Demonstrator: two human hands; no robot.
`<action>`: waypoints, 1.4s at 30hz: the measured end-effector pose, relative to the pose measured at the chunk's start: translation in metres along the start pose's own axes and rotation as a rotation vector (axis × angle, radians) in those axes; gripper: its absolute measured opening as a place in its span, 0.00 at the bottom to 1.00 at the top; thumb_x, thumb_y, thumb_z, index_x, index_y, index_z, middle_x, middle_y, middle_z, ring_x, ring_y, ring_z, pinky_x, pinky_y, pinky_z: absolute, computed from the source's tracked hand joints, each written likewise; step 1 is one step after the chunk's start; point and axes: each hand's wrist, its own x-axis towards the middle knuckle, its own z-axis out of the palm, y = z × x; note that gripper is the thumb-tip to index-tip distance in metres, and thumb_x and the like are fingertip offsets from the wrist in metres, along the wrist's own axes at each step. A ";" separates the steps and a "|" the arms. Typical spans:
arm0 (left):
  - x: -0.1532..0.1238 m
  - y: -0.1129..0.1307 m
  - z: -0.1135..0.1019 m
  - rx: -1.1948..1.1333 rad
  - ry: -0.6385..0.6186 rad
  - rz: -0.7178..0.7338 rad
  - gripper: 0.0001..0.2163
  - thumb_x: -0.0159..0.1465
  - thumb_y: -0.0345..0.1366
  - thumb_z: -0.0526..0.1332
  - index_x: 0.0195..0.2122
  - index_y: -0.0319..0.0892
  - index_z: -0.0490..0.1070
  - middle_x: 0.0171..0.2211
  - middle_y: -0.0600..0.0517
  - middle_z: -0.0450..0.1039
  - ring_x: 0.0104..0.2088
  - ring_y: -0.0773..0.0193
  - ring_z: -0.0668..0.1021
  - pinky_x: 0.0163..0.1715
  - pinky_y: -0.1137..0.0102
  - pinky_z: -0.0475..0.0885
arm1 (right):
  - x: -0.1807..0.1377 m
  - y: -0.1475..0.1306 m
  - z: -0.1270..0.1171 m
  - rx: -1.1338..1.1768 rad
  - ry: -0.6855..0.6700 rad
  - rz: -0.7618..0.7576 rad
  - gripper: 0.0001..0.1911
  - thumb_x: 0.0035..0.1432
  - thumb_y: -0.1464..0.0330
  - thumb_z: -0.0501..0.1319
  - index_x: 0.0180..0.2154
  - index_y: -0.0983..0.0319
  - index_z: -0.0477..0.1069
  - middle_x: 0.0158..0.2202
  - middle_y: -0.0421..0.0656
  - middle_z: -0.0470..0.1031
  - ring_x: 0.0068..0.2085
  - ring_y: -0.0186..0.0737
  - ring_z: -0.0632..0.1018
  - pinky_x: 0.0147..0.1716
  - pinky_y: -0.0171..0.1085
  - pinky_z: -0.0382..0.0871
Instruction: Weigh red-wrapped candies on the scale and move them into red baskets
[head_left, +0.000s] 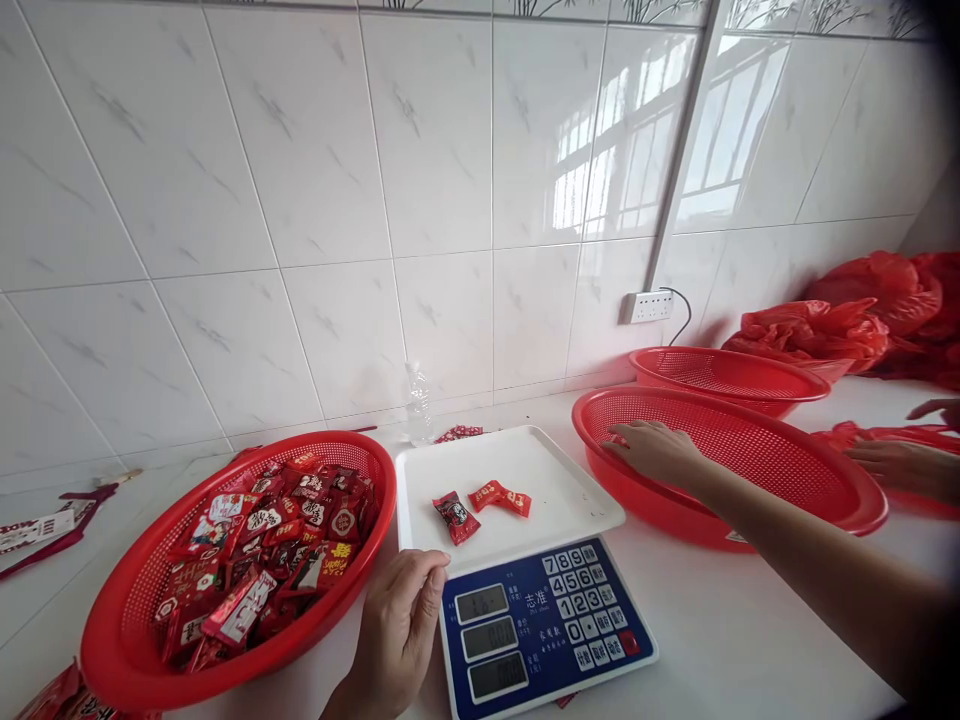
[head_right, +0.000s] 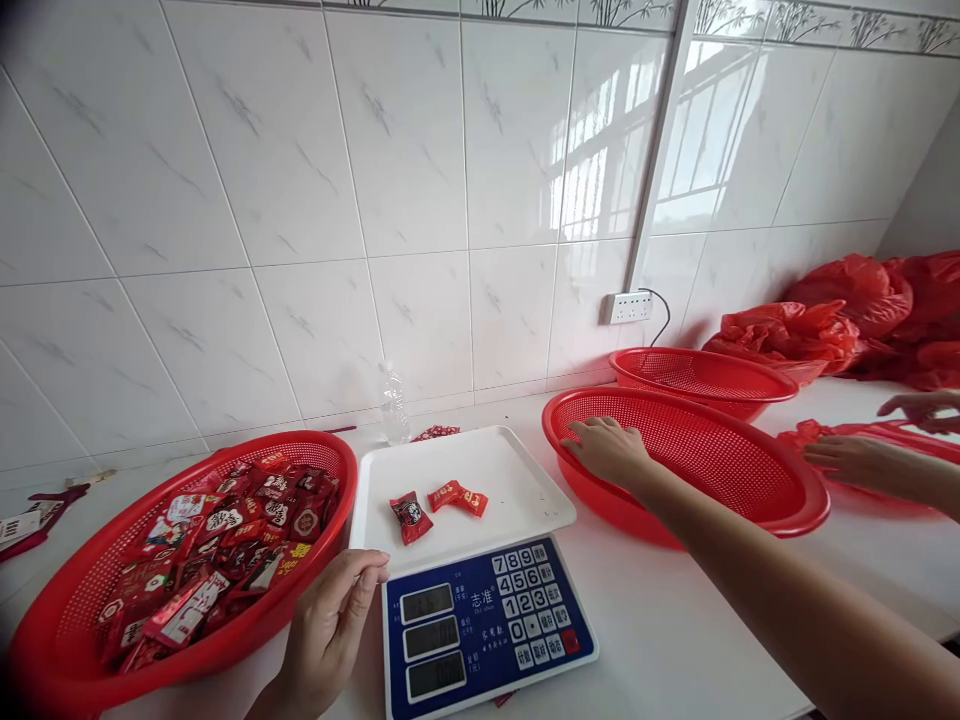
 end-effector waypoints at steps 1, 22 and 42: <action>0.000 0.000 0.000 0.000 0.000 0.002 0.08 0.67 0.29 0.52 0.41 0.44 0.70 0.31 0.53 0.74 0.32 0.66 0.78 0.33 0.75 0.74 | 0.001 -0.007 0.001 0.005 0.000 -0.019 0.21 0.60 0.57 0.50 0.43 0.62 0.73 0.47 0.57 0.74 0.50 0.63 0.71 0.39 0.56 0.66; -0.002 -0.005 0.000 0.016 -0.002 -0.021 0.09 0.67 0.29 0.52 0.42 0.44 0.70 0.33 0.52 0.74 0.34 0.67 0.77 0.35 0.74 0.73 | -0.039 -0.182 0.041 0.235 -0.228 -0.751 0.27 0.58 0.50 0.55 0.54 0.56 0.68 0.53 0.49 0.69 0.51 0.51 0.70 0.45 0.45 0.65; -0.003 -0.005 0.002 -0.020 -0.017 -0.018 0.08 0.67 0.30 0.52 0.41 0.45 0.69 0.32 0.53 0.74 0.33 0.67 0.78 0.34 0.74 0.75 | 0.014 -0.034 -0.003 0.186 0.205 -0.009 0.22 0.60 0.52 0.47 0.21 0.57 0.58 0.20 0.40 0.68 0.22 0.37 0.67 0.21 0.35 0.53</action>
